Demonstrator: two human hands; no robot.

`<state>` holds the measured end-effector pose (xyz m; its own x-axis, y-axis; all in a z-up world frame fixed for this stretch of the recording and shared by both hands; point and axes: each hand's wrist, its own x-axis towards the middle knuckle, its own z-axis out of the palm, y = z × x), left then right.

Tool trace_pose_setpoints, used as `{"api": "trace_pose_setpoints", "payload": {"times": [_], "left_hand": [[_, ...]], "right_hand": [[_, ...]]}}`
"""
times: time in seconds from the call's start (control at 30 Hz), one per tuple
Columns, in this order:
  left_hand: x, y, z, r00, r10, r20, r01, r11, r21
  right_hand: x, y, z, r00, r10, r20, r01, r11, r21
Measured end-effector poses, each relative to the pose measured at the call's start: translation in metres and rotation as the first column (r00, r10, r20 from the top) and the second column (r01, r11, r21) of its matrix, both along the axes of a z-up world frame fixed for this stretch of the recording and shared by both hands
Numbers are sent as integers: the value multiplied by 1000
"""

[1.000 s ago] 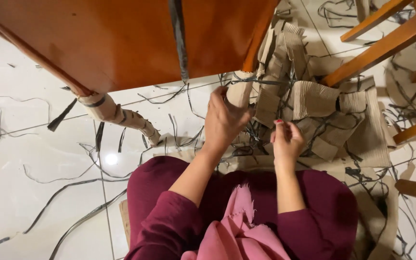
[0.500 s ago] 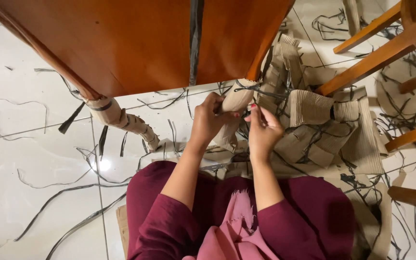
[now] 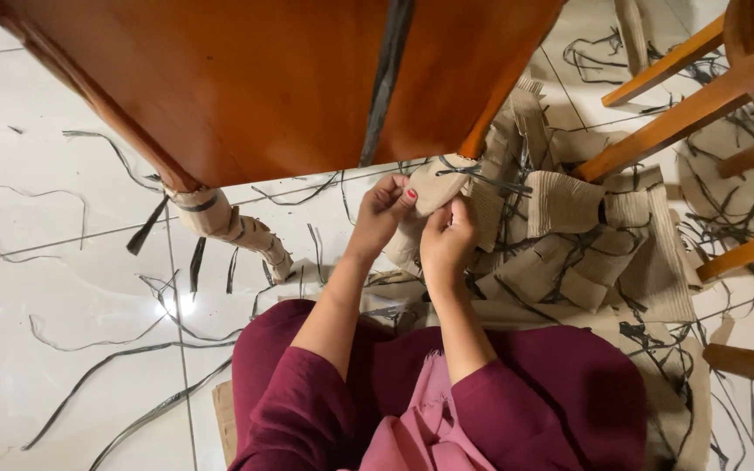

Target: Wrapping wooden chair legs with protective cardboard and securing them with string for shipping or storage.

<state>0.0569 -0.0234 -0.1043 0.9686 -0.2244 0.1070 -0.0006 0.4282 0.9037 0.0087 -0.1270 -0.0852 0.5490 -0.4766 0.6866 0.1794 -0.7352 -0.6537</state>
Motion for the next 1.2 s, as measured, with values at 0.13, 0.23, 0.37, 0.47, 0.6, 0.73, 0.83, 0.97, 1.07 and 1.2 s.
{"api": "trace_pose_setpoints", "payload": {"times": [0.13,0.23,0.37,0.47,0.6,0.73,0.83,0.97,1.07,1.2], "left_hand": [[3,-9,-17,998,29,-55,-31,999,-44],[0,-8,-8,993,100,-62,-105,992,-74],[1,-2,1,979,-60,-196,43,995,-90],[-11,4,35,978,-135,-156,105,976,-191],[-5,-4,21,995,-87,-45,66,933,-355],[-18,-8,32,984,172,36,-165,975,-151],[-21,-16,21,939,335,80,-329,940,-87],[-36,-11,43,889,434,143,-448,890,84],[-42,-11,49,858,472,205,-504,849,157],[-54,5,74,830,502,242,-553,797,242]], "right_hand": [[1,5,6,998,-3,-64,1,1000,-26],[0,-1,7,984,71,-163,-68,997,22],[6,-19,14,872,295,-390,-184,937,298],[13,-34,5,789,400,-467,-176,875,451],[29,-47,-39,777,440,-450,-151,825,545],[16,-23,-10,817,431,-384,-149,800,581],[-11,15,51,863,393,-318,-124,775,620],[-13,23,27,936,255,-242,-70,810,582],[-19,32,2,972,150,-181,-46,875,482],[-27,37,1,992,87,-95,-48,936,349]]}}
